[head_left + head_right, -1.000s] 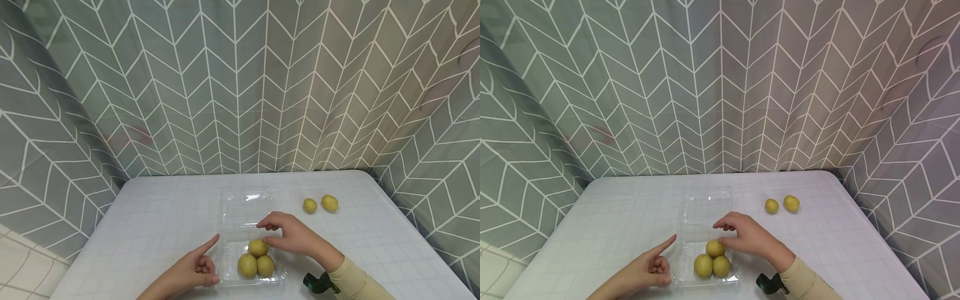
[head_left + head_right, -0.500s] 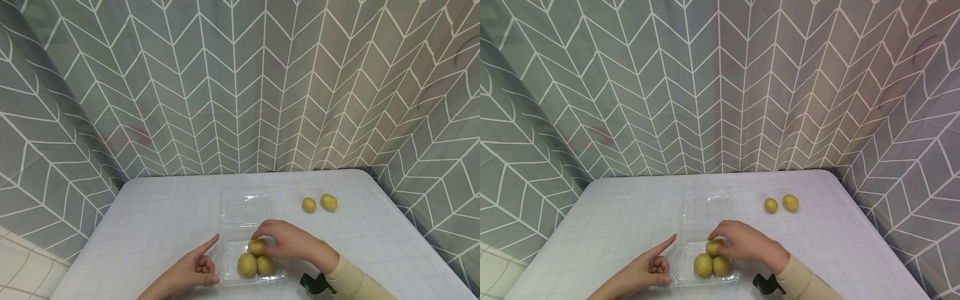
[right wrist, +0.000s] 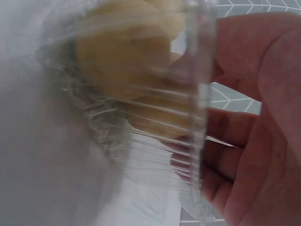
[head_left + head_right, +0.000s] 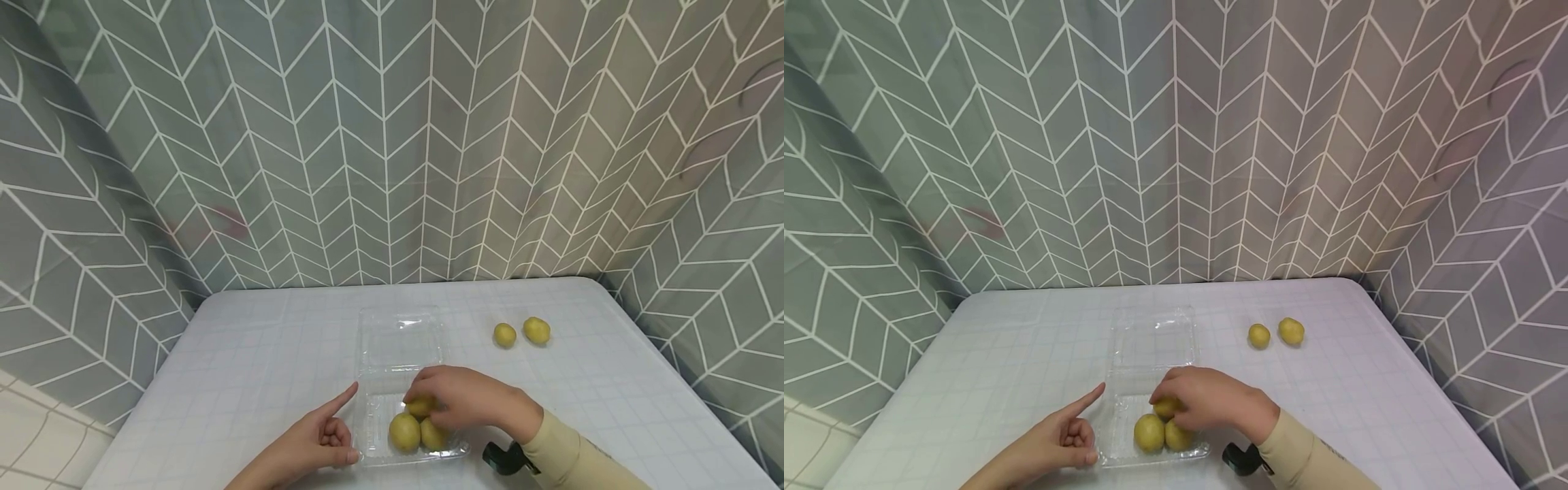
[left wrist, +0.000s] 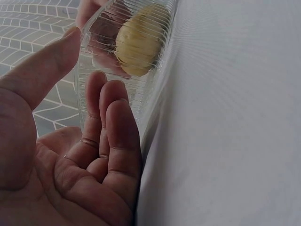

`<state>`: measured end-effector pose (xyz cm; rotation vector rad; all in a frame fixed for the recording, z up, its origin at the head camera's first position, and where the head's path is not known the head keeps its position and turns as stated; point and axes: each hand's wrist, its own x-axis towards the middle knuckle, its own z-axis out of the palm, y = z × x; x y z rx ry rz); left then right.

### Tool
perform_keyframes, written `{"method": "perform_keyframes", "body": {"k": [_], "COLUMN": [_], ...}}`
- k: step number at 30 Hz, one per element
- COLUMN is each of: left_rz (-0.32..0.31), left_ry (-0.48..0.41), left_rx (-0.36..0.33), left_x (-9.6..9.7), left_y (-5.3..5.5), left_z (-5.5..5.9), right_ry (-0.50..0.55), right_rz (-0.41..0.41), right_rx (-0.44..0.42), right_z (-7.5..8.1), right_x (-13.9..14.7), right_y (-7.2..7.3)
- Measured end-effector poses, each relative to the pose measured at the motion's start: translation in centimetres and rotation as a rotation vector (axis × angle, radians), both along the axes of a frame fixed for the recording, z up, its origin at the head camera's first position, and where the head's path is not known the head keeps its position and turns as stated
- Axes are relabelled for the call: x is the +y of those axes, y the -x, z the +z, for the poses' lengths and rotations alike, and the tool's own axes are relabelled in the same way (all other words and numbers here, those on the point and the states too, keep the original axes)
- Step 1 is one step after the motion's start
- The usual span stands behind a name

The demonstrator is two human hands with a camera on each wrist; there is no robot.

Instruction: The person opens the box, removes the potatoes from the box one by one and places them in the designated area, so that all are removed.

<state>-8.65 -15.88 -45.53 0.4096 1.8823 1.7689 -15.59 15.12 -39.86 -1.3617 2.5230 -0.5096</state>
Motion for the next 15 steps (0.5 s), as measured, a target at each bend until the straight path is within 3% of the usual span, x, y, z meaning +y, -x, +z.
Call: {"method": "perform_keyframes", "body": {"k": [10,15], "left_rz": [0.0,-0.007], "left_ry": [0.038,0.043], "left_rx": [0.005,0.015], "left_x": [0.01,-0.05], "left_y": [-0.02,0.04], "left_z": [0.05,-0.07], "right_ry": [-0.1,-0.083], "right_rz": [0.06,0.075], "right_rx": [0.138,0.229], "right_z": [-0.18,-0.56], "right_x": [-0.58,-0.5], "right_y": [0.02,0.15]}}
